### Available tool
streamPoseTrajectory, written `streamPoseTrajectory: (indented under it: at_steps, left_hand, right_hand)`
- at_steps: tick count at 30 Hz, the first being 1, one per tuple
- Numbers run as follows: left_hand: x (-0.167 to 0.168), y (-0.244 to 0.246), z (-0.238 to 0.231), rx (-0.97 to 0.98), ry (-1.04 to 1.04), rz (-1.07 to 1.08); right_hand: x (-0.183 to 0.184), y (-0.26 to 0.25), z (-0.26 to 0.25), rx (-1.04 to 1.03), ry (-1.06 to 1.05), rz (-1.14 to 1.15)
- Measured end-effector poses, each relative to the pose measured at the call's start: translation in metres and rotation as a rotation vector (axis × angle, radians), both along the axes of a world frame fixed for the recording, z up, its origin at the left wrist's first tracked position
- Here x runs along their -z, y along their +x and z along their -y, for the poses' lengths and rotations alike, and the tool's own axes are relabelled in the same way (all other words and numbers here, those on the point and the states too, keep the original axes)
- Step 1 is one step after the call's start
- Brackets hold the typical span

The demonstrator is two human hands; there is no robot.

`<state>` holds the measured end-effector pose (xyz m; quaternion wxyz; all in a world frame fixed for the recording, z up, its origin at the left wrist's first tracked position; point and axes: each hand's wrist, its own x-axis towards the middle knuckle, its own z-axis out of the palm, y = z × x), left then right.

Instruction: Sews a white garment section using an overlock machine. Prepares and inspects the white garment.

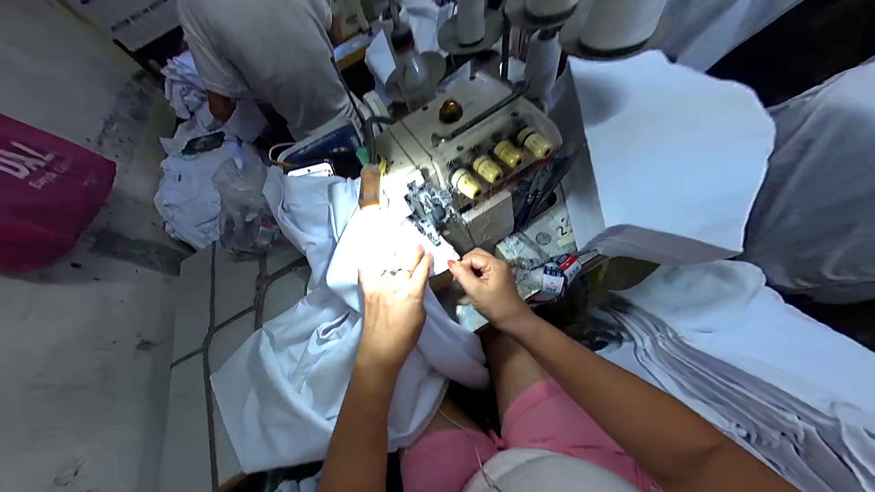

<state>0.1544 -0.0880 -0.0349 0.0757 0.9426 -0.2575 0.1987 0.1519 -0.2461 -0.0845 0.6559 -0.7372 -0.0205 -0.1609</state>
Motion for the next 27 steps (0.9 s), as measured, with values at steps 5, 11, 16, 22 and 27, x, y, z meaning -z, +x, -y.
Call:
streamPoseTrajectory:
  at_steps: [5,11,16,22,27]
  left_hand:
    - [-0.005,0.029,-0.008,-0.044,-0.059,-0.14]
    - [0.002,0.013,-0.006,-0.073,-0.157,-0.039]
    - [0.005,-0.037,0.004,-0.111,-0.186,-0.068]
    - [0.026,-0.072,0.024,-0.054,-0.23,0.02]
    - [0.052,-0.08,0.04,0.062,-0.28,0.031]
  right_hand:
    - [-0.002,-0.005,0.004,-0.041,0.01,-0.059]
    - [0.001,-0.02,0.007,-0.135,0.025,-0.121]
    - [-0.004,-0.03,0.005,-0.185,0.036,-0.093]
    - [-0.012,-0.031,0.007,-0.32,0.152,-0.097]
    - [-0.01,-0.032,0.012,-0.28,0.228,-0.075]
